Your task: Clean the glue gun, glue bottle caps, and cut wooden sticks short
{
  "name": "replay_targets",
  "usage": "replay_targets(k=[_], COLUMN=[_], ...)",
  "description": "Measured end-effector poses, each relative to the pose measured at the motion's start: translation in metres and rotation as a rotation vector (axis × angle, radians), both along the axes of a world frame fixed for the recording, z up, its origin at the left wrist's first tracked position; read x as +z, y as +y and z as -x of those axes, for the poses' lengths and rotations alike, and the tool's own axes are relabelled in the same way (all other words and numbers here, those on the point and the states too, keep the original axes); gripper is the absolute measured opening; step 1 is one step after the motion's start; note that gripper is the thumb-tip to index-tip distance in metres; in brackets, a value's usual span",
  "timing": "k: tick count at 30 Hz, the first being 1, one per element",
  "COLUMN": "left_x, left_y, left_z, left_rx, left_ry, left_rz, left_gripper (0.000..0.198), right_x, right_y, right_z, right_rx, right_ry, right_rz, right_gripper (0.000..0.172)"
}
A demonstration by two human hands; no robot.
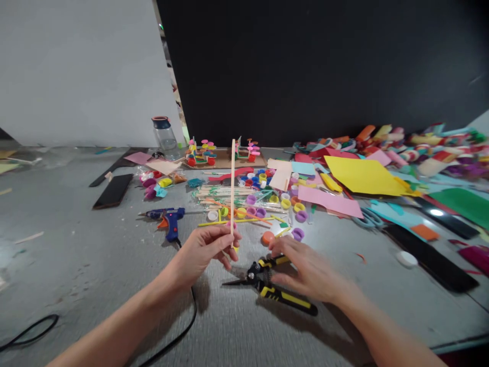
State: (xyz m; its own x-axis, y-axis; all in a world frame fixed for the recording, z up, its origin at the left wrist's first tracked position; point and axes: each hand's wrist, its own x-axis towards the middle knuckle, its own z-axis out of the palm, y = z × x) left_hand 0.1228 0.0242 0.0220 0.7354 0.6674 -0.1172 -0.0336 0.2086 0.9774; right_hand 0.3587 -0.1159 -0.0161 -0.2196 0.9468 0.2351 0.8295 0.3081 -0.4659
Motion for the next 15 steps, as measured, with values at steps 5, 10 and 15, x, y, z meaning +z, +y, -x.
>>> replay_targets(k=[5,10,15], left_x=[0.001,0.004,0.004], left_y=[0.001,0.0,-0.001], left_z=[0.002,0.005,0.006], left_rx=[0.001,-0.005,-0.037], left_ry=[-0.046,-0.075,-0.102], left_rz=[0.117,0.189,0.201], left_gripper=[0.028,0.03,0.024], right_x=[0.002,-0.01,-0.018], right_y=[-0.007,-0.019,-0.029], right_z=[0.006,0.01,0.011], right_rx=[0.062,0.002,-0.044], right_ry=[-0.138,-0.242,-0.313], right_rz=[0.133,0.223,0.18], right_gripper=[0.052,0.091,0.085])
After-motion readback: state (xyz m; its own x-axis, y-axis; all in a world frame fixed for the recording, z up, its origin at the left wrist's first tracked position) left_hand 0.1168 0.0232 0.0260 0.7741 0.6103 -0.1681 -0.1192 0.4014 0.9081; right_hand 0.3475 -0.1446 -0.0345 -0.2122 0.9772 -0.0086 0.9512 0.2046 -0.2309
